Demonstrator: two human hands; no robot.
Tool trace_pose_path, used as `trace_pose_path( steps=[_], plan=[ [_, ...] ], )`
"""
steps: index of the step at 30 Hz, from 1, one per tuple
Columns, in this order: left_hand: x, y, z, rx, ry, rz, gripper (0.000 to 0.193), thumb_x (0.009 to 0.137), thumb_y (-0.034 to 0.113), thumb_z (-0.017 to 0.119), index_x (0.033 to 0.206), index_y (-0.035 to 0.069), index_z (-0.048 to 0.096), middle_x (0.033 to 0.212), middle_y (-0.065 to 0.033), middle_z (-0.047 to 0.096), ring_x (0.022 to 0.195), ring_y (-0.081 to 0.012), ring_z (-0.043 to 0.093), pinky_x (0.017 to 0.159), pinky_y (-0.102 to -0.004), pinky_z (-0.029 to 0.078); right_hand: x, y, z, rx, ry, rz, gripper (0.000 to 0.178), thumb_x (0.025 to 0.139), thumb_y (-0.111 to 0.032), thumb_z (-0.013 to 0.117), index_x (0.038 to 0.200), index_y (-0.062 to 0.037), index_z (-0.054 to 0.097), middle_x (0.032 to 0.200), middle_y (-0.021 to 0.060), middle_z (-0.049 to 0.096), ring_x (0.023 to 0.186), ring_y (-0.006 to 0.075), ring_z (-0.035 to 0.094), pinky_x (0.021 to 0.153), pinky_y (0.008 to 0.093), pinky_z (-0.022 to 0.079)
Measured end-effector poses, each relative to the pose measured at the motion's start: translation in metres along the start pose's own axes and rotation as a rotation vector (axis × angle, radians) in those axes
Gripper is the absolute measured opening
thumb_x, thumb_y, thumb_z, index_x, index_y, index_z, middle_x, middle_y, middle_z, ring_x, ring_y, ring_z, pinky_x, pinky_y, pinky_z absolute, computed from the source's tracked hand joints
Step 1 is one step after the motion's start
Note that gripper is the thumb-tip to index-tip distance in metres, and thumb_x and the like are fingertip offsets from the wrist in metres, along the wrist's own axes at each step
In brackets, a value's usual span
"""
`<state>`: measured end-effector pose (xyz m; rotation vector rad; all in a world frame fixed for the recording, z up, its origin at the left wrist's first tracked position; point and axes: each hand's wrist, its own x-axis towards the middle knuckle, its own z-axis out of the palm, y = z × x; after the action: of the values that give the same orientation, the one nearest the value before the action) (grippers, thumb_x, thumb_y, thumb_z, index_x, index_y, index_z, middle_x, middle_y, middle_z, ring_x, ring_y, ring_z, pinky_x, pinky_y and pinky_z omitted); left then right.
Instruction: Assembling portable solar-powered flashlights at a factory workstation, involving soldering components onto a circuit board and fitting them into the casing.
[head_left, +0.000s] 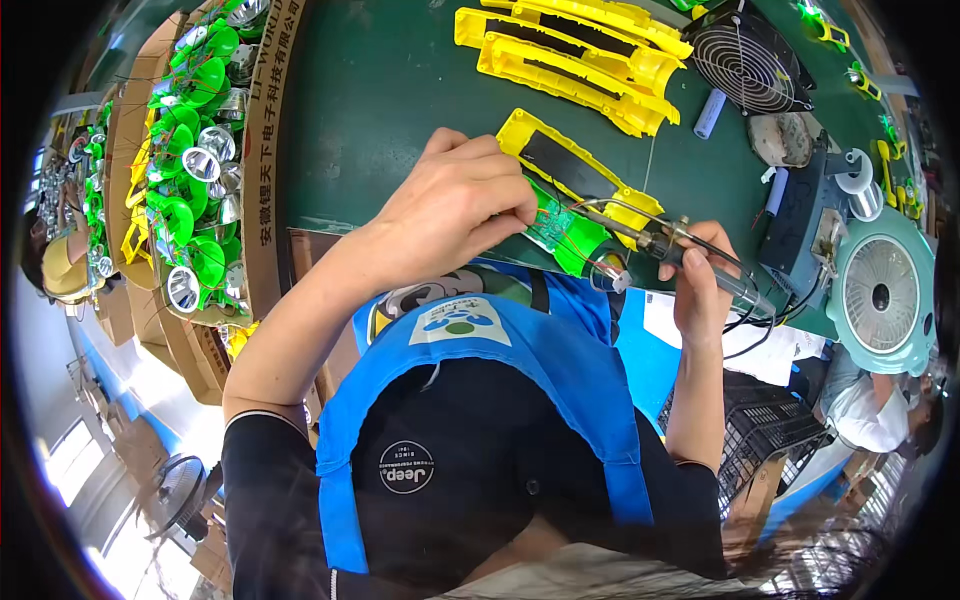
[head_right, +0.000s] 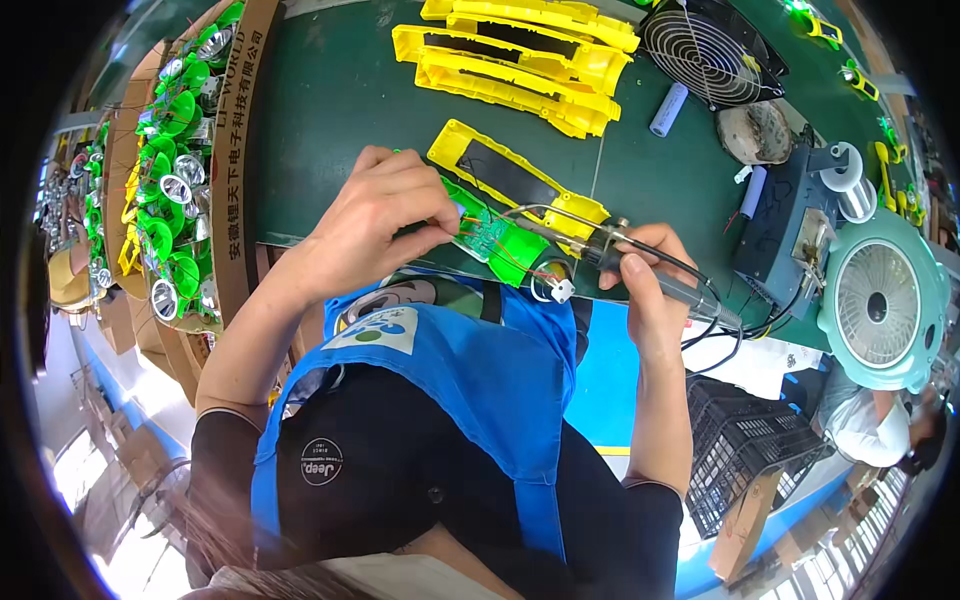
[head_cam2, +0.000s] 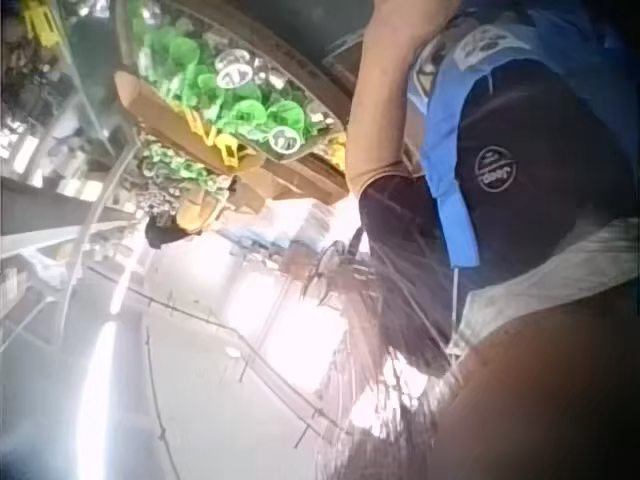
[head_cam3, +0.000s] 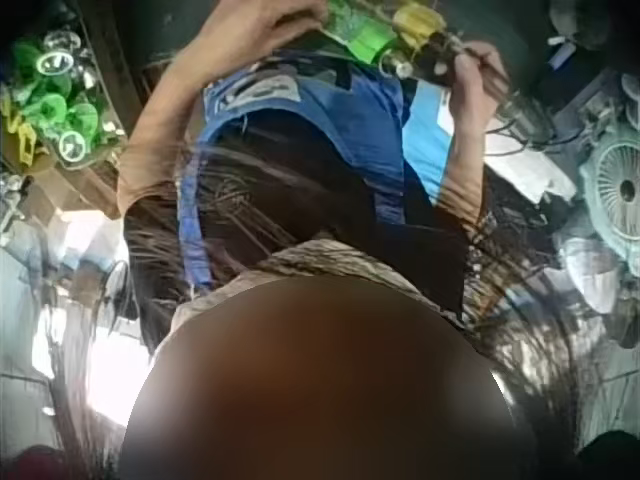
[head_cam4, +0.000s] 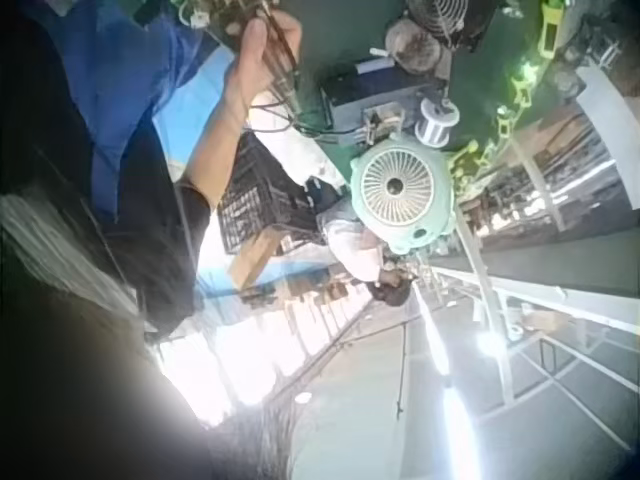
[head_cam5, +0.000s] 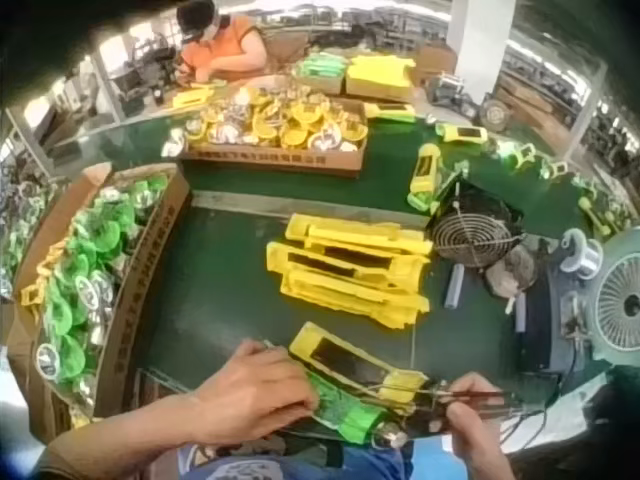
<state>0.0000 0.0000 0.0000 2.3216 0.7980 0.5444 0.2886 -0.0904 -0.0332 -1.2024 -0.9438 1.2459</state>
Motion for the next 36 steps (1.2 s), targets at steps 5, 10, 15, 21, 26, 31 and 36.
trace_pose_path(
  steps=[5,10,15,21,26,31,36],
  plan=[
    [0.006,0.010,0.005,0.132,0.025,0.009,0.013,0.070,0.005,0.070,0.077,0.011,0.060,0.078,-0.0009,0.055,0.080,-0.0210,0.052,0.084,-0.0380,0.037,0.008,-0.006,0.004,-0.008,-0.114,0.105,0.022,0.083,-0.016,0.065,0.092,0.0022,0.057,0.075,0.0090,0.062,0.063,0.0133,0.061,0.060,0.0244,0.050],
    [0.012,0.023,0.004,0.091,-0.007,-0.169,0.010,0.073,0.006,0.066,0.075,0.009,0.057,0.079,-0.0022,0.056,0.082,-0.0216,0.053,0.088,-0.0381,0.035,0.012,-0.005,0.000,-0.008,-0.120,0.110,0.023,0.083,-0.016,0.064,0.093,0.0029,0.056,0.075,0.0101,0.062,0.063,0.0136,0.062,0.060,0.0245,0.051],
    [0.011,0.022,0.003,0.012,-0.071,-0.235,0.007,0.077,0.007,0.065,0.078,0.007,0.059,0.081,-0.0021,0.058,0.083,-0.0217,0.053,0.090,-0.0380,0.034,0.010,-0.003,-0.001,0.021,-0.114,0.112,0.025,0.083,-0.018,0.064,0.093,0.0025,0.055,0.074,0.0099,0.062,0.062,0.0136,0.062,0.062,0.0242,0.050],
    [0.015,0.020,0.007,0.225,-0.106,-0.040,0.012,0.073,0.008,0.069,0.075,0.012,0.058,0.076,-0.0008,0.052,0.082,-0.0204,0.052,0.088,-0.0417,0.034,0.013,-0.007,-0.003,0.009,-0.155,0.146,0.023,0.083,-0.016,0.064,0.093,0.0030,0.056,0.077,0.0106,0.063,0.062,0.0129,0.063,0.062,0.0240,0.051],
    [0.018,0.017,0.005,0.232,-0.144,-0.008,0.011,0.073,0.010,0.069,0.070,0.011,0.059,0.075,-0.0005,0.054,0.082,-0.0192,0.053,0.088,-0.0422,0.035,0.013,-0.008,-0.004,-0.018,-0.203,0.178,0.021,0.082,-0.012,0.065,0.093,0.0033,0.056,0.077,0.0107,0.063,0.064,0.0132,0.064,0.060,0.0232,0.053],
    [0.023,0.019,0.003,0.344,-0.195,0.021,0.010,0.071,0.011,0.069,0.068,0.010,0.060,0.074,-0.0005,0.053,0.083,-0.0192,0.053,0.091,-0.0431,0.035,0.014,-0.011,-0.001,-0.058,-0.248,0.199,0.021,0.082,-0.013,0.066,0.092,0.0030,0.057,0.076,0.0104,0.063,0.063,0.0138,0.064,0.058,0.0236,0.054],
    [0.023,0.016,0.004,0.361,-0.180,0.056,0.008,0.072,0.011,0.068,0.068,0.009,0.061,0.075,-0.0014,0.053,0.085,-0.0194,0.053,0.092,-0.0436,0.035,0.014,-0.009,-0.003,-0.039,-0.201,0.192,0.022,0.081,-0.014,0.068,0.091,0.0026,0.057,0.076,0.0101,0.063,0.062,0.0139,0.064,0.058,0.0236,0.054]
  ],
)
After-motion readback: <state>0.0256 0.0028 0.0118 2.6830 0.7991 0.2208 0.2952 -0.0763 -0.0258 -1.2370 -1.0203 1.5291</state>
